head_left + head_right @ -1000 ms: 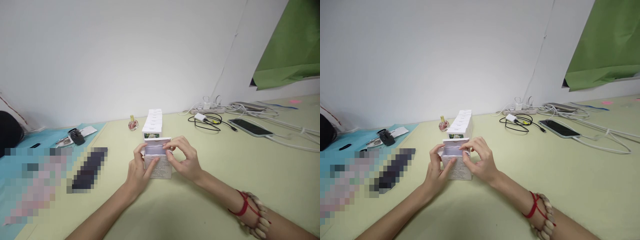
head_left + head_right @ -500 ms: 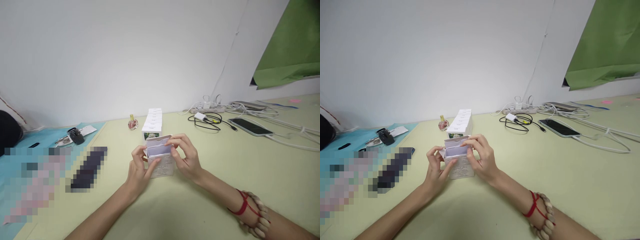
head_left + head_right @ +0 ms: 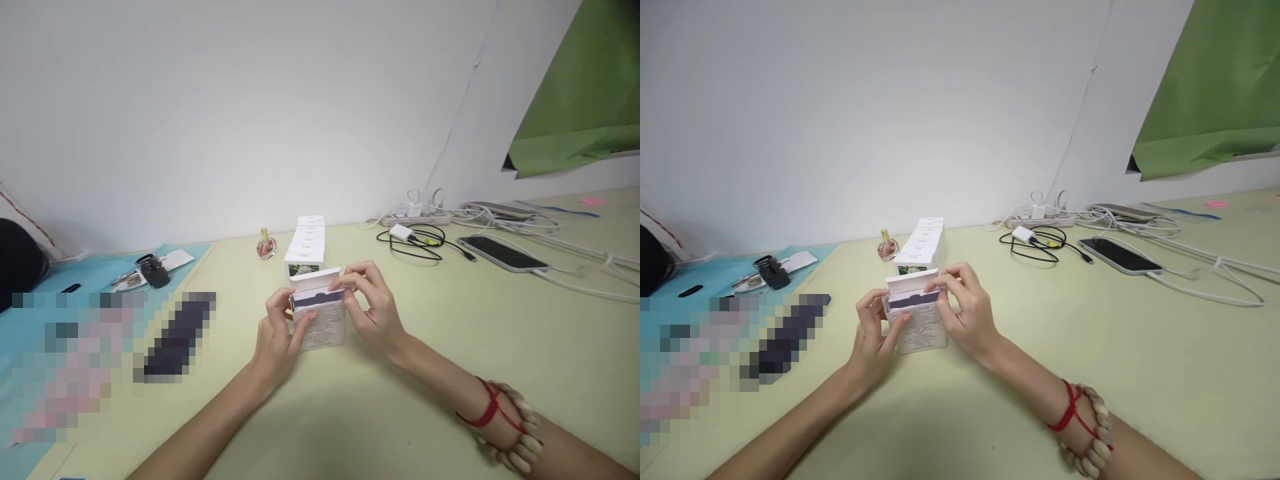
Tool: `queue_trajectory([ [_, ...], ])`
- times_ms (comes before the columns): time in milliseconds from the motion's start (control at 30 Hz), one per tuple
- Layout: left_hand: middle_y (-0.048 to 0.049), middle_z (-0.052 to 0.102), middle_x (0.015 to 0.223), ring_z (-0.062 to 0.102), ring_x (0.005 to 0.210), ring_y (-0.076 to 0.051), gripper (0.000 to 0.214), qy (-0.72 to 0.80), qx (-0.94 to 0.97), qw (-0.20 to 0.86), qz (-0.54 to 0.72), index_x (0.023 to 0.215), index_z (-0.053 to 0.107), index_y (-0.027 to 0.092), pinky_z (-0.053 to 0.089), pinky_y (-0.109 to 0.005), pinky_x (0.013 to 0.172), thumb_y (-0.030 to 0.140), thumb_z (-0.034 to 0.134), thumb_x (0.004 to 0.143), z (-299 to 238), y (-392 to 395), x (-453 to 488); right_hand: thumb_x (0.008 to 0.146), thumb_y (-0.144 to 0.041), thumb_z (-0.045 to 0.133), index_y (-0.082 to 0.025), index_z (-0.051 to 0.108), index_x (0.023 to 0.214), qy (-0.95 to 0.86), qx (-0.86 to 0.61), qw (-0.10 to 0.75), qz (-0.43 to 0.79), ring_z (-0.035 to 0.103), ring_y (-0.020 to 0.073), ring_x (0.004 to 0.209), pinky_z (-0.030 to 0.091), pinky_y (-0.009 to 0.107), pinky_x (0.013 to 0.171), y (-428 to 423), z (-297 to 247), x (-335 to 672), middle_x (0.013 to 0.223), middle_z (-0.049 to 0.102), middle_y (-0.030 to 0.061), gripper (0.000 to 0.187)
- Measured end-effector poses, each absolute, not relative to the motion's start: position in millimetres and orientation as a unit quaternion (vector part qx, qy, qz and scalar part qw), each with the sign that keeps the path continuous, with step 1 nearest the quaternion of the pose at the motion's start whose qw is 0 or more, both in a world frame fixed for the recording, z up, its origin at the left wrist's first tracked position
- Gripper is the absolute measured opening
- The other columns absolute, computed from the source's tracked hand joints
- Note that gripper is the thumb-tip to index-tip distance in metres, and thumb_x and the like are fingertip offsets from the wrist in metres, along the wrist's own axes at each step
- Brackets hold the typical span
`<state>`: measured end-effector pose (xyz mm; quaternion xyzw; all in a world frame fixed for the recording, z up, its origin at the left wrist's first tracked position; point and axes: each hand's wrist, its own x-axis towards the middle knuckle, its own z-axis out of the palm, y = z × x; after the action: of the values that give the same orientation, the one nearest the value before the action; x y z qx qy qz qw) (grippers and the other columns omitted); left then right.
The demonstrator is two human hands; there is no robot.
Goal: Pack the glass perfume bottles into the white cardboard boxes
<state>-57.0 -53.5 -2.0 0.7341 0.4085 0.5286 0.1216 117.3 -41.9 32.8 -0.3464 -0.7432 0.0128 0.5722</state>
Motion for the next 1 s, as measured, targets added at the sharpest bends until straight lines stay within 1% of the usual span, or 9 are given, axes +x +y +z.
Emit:
queue_trajectory([
  [67, -0.0049, 0.053, 0.104, 0.056, 0.082, -0.010, 0.039, 0.407, 0.740, 0.115, 0.522, 0.116, 0.024, 0.025, 0.044, -0.020, 0.060, 0.031, 0.046, 0.085, -1.8, -53.4, -57.6, 0.078, -0.010, 0.044, -0.022, 0.060, 0.083, -0.749, -0.341, 0.568, 0.028, 0.051, 0.0170, 0.080, 0.045, 0.033, 0.070, -41.5, 31.9, 117.6, 0.087, 0.047, 0.0046, 0.021],
  [200, -0.0035, 0.052, 0.102, 0.055, 0.074, -0.008, 0.026, 0.419, 0.760, 0.087, 0.489, 0.111, 0.033, 0.024, 0.042, -0.019, 0.060, 0.030, 0.040, 0.087, 2.4, -54.9, -59.4, 0.078, -0.013, 0.044, -0.022, 0.062, 0.079, -0.754, -0.321, 0.572, 0.037, 0.051, 0.0180, 0.084, 0.045, 0.034, 0.071, -40.7, 31.2, 118.8, 0.087, 0.046, 0.0052, 0.020],
  [367, -0.0030, 0.052, 0.098, 0.053, 0.073, -0.009, 0.020, 0.421, 0.774, 0.066, 0.468, 0.107, 0.040, 0.023, 0.041, -0.019, 0.060, 0.029, 0.037, 0.088, 6.2, -55.6, -60.6, 0.077, -0.017, 0.048, -0.021, 0.062, 0.077, -0.755, -0.314, 0.575, 0.029, 0.051, 0.0182, 0.084, 0.046, 0.032, 0.065, -41.8, 30.9, 116.9, 0.088, 0.047, 0.0058, 0.015],
  [433, -0.0024, 0.052, 0.096, 0.053, 0.073, -0.009, 0.018, 0.421, 0.774, 0.070, 0.467, 0.105, 0.042, 0.023, 0.041, -0.019, 0.061, 0.030, 0.037, 0.088, 5.7, -55.0, -60.6, 0.078, -0.017, 0.049, -0.022, 0.061, 0.080, -0.748, -0.322, 0.579, 0.033, 0.051, 0.0174, 0.083, 0.047, 0.030, 0.063, -42.5, 30.5, 115.2, 0.089, 0.047, 0.0058, 0.014],
  [567, -0.0049, 0.052, 0.105, 0.056, 0.088, -0.011, 0.019, 0.415, 0.764, 0.080, 0.487, 0.104, 0.044, 0.022, 0.044, -0.021, 0.068, 0.029, 0.037, 0.089, 2.3, -53.7, -60.6, 0.078, -0.016, 0.050, -0.023, 0.054, 0.094, -0.713, -0.331, 0.616, 0.047, 0.051, 0.0165, 0.085, 0.048, 0.027, 0.060, -43.1, 30.8, 112.9, 0.092, 0.048, 0.0058, 0.019],
  [633, -0.0062, 0.051, 0.110, 0.056, 0.093, -0.012, 0.019, 0.415, 0.758, 0.079, 0.497, 0.104, 0.044, 0.021, 0.044, -0.022, 0.071, 0.029, 0.036, 0.089, 0.3, -53.2, -60.8, 0.077, -0.015, 0.051, -0.023, 0.053, 0.094, -0.701, -0.331, 0.630, 0.049, 0.051, 0.0159, 0.083, 0.048, 0.027, 0.058, -43.1, 31.9, 112.6, 0.093, 0.048, 0.0056, 0.019],
  [800, -0.0055, 0.051, 0.109, 0.057, 0.088, -0.010, 0.019, 0.402, 0.766, 0.062, 0.498, 0.105, 0.045, 0.022, 0.044, -0.021, 0.069, 0.026, 0.036, 0.089, -0.9, -52.5, -62.0, 0.074, -0.012, 0.052, -0.022, 0.057, 0.081, -0.723, -0.310, 0.618, 0.011, 0.054, 0.0160, 0.078, 0.047, 0.028, 0.056, -43.5, 33.9, 113.2, 0.085, 0.056, 0.0047, 0.013],
  [900, -0.0044, 0.051, 0.104, 0.057, 0.088, -0.010, 0.019, 0.383, 0.777, 0.056, 0.496, 0.105, 0.045, 0.022, 0.044, -0.020, 0.070, 0.025, 0.040, 0.088, 1.1, -52.7, -62.3, 0.072, -0.009, 0.054, -0.023, 0.060, 0.081, -0.736, -0.288, 0.613, -0.013, 0.055, 0.0166, 0.077, 0.046, 0.028, 0.054, -44.3, 32.5, 113.5, 0.080, 0.060, 0.0037, 0.017],
  [1000, -0.0038, 0.052, 0.101, 0.056, 0.089, -0.010, 0.019, 0.372, 0.784, 0.051, 0.494, 0.105, 0.046, 0.022, 0.044, -0.019, 0.069, 0.024, 0.041, 0.087, 3.4, -53.5, -62.0, 0.070, -0.007, 0.055, -0.024, 0.061, 0.083, -0.755, -0.260, 0.602, -0.034, 0.054, 0.0149, 0.068, 0.045, 0.028, 0.053, -44.6, 30.5, 114.3, 0.072, 0.062, 0.0010, 0.022],
])
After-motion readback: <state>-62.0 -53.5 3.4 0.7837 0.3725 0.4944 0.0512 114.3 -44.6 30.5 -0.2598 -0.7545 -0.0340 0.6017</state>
